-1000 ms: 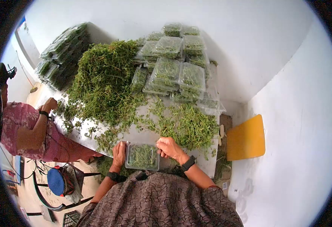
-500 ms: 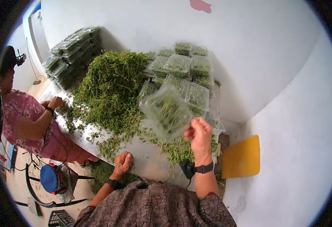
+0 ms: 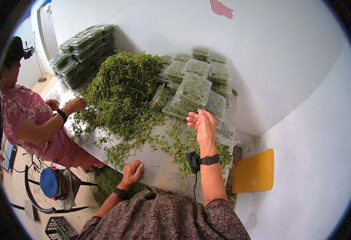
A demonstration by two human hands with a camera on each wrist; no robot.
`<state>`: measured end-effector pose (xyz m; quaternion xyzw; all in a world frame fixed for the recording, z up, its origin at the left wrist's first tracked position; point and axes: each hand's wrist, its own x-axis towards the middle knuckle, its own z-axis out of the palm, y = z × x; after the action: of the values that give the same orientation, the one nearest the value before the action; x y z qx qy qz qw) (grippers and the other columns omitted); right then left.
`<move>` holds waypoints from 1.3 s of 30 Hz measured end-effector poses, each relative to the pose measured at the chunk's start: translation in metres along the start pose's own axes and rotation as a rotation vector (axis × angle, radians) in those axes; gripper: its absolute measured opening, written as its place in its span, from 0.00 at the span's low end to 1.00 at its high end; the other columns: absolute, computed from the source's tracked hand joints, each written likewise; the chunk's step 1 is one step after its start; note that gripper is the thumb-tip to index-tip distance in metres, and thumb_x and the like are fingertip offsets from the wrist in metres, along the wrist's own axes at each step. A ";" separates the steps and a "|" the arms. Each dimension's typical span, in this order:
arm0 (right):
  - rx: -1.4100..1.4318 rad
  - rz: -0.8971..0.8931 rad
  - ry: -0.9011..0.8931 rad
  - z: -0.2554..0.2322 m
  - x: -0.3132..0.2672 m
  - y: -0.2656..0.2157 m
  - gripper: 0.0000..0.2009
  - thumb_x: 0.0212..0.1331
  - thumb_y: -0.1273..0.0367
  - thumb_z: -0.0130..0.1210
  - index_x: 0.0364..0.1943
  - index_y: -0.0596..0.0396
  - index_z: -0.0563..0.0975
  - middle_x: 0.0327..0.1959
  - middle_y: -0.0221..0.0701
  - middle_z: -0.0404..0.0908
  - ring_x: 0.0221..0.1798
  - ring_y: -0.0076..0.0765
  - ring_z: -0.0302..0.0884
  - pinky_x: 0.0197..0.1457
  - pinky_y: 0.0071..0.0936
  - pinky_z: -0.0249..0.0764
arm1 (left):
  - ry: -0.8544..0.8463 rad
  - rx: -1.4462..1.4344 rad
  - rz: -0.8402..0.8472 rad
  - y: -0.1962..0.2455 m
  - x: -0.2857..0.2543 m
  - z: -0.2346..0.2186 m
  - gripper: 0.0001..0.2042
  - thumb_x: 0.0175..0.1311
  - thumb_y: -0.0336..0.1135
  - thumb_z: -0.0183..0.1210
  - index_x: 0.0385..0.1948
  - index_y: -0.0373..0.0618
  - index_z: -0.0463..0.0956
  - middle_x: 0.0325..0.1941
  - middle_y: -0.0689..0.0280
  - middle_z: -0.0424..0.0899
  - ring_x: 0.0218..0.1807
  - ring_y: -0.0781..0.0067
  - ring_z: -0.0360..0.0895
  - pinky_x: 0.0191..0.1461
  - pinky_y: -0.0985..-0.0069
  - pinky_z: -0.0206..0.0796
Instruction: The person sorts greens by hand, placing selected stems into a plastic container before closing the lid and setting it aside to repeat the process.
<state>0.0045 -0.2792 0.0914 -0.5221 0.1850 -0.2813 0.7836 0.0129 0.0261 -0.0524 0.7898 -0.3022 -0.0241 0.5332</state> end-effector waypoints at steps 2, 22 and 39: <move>-0.036 0.002 0.001 0.000 -0.003 -0.001 0.18 0.67 0.64 0.50 0.52 0.68 0.69 0.40 0.48 0.81 0.33 0.35 0.83 0.30 0.26 0.83 | 0.004 0.023 0.012 -0.003 0.001 0.002 0.08 0.64 0.36 0.54 0.29 0.41 0.76 0.25 0.55 0.77 0.28 0.50 0.76 0.32 0.65 0.68; -1.685 -0.330 0.331 -0.141 -0.060 -0.014 0.15 0.55 0.73 0.55 0.48 0.57 0.79 0.56 0.44 0.76 0.53 0.53 0.77 0.55 0.46 0.74 | 0.005 0.098 0.083 -0.004 -0.001 0.001 0.04 0.60 0.31 0.56 0.30 0.41 0.74 0.23 0.56 0.75 0.26 0.51 0.74 0.30 0.65 0.66; -1.896 0.120 -0.003 -0.142 0.000 -0.007 0.19 0.56 0.69 0.54 0.54 0.47 0.77 0.54 0.41 0.78 0.56 0.52 0.73 0.59 0.46 0.73 | 0.061 0.158 0.165 -0.004 0.000 0.006 0.03 0.61 0.28 0.56 0.29 0.41 0.73 0.23 0.57 0.74 0.24 0.54 0.73 0.29 0.65 0.64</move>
<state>-0.0803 -0.3831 0.0429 -0.9306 0.3620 0.0274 0.0468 0.0126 0.0226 -0.0587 0.8022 -0.3511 0.0678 0.4782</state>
